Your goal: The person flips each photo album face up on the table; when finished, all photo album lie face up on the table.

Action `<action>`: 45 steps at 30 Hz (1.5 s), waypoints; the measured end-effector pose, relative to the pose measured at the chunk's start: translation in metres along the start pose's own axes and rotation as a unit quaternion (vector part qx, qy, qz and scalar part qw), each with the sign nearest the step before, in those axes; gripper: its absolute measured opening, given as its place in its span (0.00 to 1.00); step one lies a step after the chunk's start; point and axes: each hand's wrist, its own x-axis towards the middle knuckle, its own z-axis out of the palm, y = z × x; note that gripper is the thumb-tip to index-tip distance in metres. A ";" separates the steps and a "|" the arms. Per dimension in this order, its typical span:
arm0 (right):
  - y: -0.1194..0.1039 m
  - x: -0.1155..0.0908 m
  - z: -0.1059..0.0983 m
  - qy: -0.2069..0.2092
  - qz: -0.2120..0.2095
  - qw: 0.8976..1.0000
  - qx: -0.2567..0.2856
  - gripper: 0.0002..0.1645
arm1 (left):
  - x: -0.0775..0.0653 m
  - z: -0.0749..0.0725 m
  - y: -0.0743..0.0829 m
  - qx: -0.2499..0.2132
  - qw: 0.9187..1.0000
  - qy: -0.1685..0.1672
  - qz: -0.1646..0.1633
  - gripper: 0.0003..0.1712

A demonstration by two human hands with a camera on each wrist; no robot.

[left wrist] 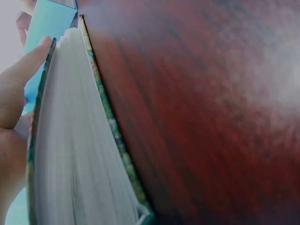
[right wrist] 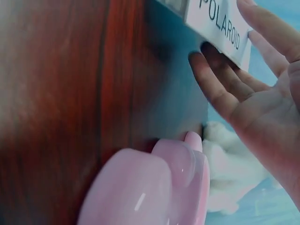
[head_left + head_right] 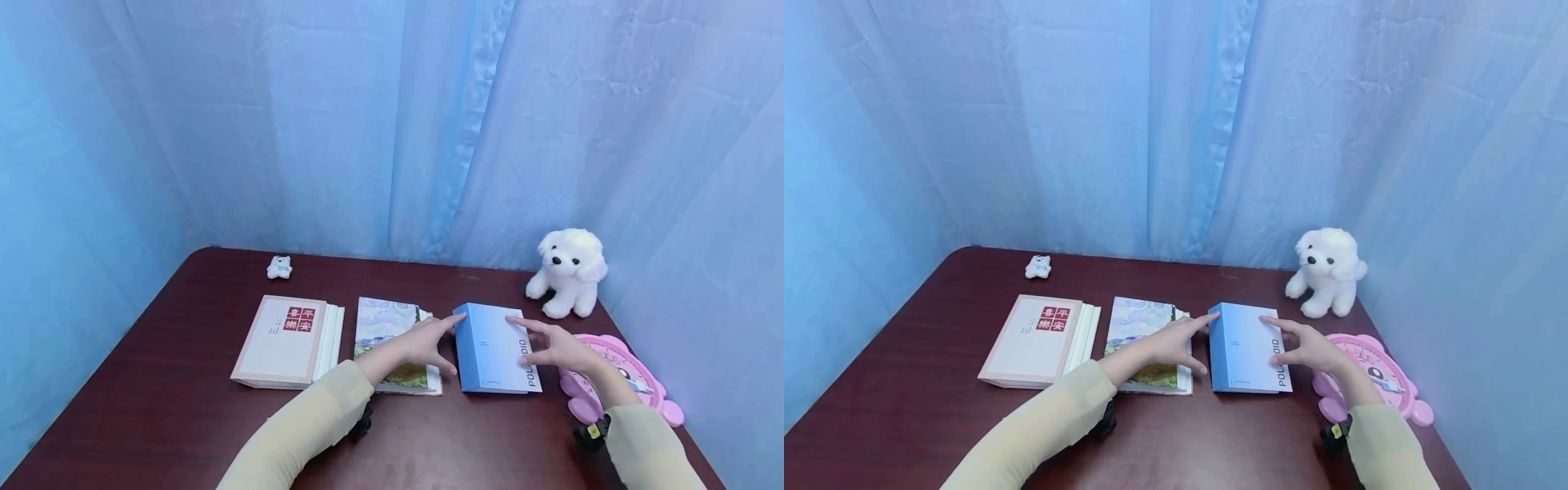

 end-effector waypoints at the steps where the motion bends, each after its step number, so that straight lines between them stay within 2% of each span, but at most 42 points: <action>1: 0.002 0.001 -0.001 -0.008 0.004 1.000 0.000 0.51 | 0.001 0.001 0.000 0.005 1.000 -0.005 -0.004 0.62; 6: 0.010 0.004 -0.003 -0.036 0.026 0.999 -0.023 0.51 | 0.002 0.004 -0.001 0.026 0.999 -0.021 -0.025 0.61; 16: 0.014 0.008 -0.005 -0.040 0.032 0.997 -0.058 0.51 | 0.005 0.008 -0.001 0.093 0.995 -0.027 -0.031 0.58; 23: 0.014 0.010 -0.002 -0.024 0.036 0.994 -0.102 0.50 | 0.008 0.007 -0.004 0.096 0.994 -0.031 -0.029 0.57; 28: 0.009 0.013 -0.001 -0.018 0.024 0.989 -0.144 0.50 | 0.005 0.004 -0.006 0.083 0.996 -0.018 -0.018 0.54; 31: 0.005 0.014 -0.003 -0.012 0.019 0.986 -0.165 0.52 | -0.002 -0.005 -0.005 0.068 0.998 -0.004 -0.008 0.52; 35: -0.004 0.015 -0.005 0.007 0.023 0.985 -0.172 0.53 | -0.018 -0.024 -0.003 0.051 0.999 0.008 -0.006 0.51; 39: -0.023 0.017 -0.009 0.021 -0.004 0.983 -0.182 0.51 | -0.036 -0.045 -0.002 0.046 0.999 0.024 -0.006 0.50; 45: -0.060 0.019 -0.009 0.063 -0.053 0.965 -0.250 0.46 | -0.065 -0.076 -0.002 0.062 0.995 0.076 -0.009 0.46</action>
